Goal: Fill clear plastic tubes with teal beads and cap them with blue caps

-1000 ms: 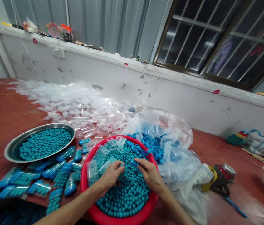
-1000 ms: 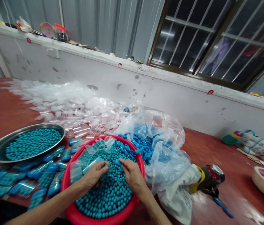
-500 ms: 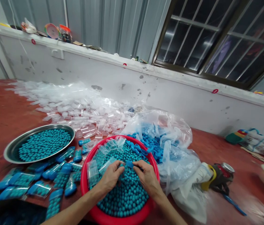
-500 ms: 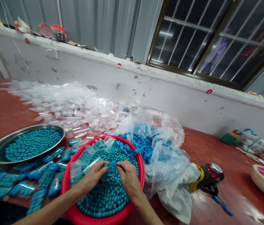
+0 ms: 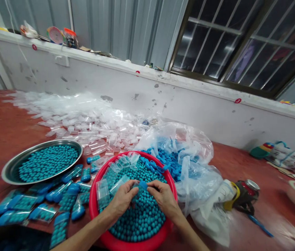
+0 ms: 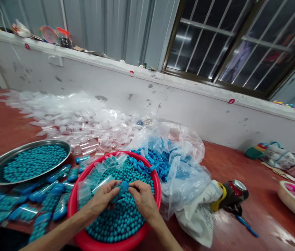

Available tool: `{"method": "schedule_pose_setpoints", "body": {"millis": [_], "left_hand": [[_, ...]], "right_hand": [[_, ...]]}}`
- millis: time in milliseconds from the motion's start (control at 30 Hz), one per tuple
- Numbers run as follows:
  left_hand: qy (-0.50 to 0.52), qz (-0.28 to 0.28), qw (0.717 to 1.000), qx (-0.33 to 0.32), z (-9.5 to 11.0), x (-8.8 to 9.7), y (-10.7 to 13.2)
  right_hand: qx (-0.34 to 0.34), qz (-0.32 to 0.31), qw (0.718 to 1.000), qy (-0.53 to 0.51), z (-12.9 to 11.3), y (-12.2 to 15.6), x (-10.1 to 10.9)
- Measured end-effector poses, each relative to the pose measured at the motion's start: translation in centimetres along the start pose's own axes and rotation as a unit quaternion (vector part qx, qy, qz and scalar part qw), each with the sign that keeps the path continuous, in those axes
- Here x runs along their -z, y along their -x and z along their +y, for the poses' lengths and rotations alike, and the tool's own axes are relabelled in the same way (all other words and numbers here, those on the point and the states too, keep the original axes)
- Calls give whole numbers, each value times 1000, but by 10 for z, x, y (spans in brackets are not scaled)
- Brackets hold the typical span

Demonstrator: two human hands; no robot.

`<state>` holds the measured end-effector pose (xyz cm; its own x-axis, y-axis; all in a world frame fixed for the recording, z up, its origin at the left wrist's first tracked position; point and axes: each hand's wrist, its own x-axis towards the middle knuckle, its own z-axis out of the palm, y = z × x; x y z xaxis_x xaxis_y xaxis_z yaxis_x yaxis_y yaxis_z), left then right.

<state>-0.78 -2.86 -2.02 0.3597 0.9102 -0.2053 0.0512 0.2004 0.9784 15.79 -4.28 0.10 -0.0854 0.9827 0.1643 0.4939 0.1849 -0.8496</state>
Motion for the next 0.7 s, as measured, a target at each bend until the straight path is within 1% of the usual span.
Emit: {"method": "schedule_pose_setpoints", "body": {"millis": [100,167,233,300,433,500,567,600,633,667,700], "left_hand": [[19,1,1000,-14,0,-5,2],[33,8,999,-21,1,-7,4],[47,11,999,-22,3,-8,6],[57,15,998,-16,3,-9,7],[58,56,997,6,-1,-11,7],[54,65,996,10,-1,-10,7],[43,36,998,11,1,-6,9],[37,12,999,10,3,-3,9],[32,-15,999,9,5,-1,10],[28,-39,999,7,7,1,10],[24,-55,998,5,9,1,11]], "right_hand": [[-36,2,998,-47,-2,-1,-9],[-30,7,998,-53,-4,-1,-12],[-7,-2,999,-45,-4,0,-12],[25,-27,999,-31,-4,3,-11],[99,-71,992,16,-2,7,-11],[118,-92,989,19,0,7,-8],[101,-126,987,-27,2,5,-2],[73,-140,985,-70,2,3,0],[36,-147,981,-121,3,0,3],[-7,-141,975,-173,4,-2,3],[-49,-123,967,-218,5,-4,3]]}}
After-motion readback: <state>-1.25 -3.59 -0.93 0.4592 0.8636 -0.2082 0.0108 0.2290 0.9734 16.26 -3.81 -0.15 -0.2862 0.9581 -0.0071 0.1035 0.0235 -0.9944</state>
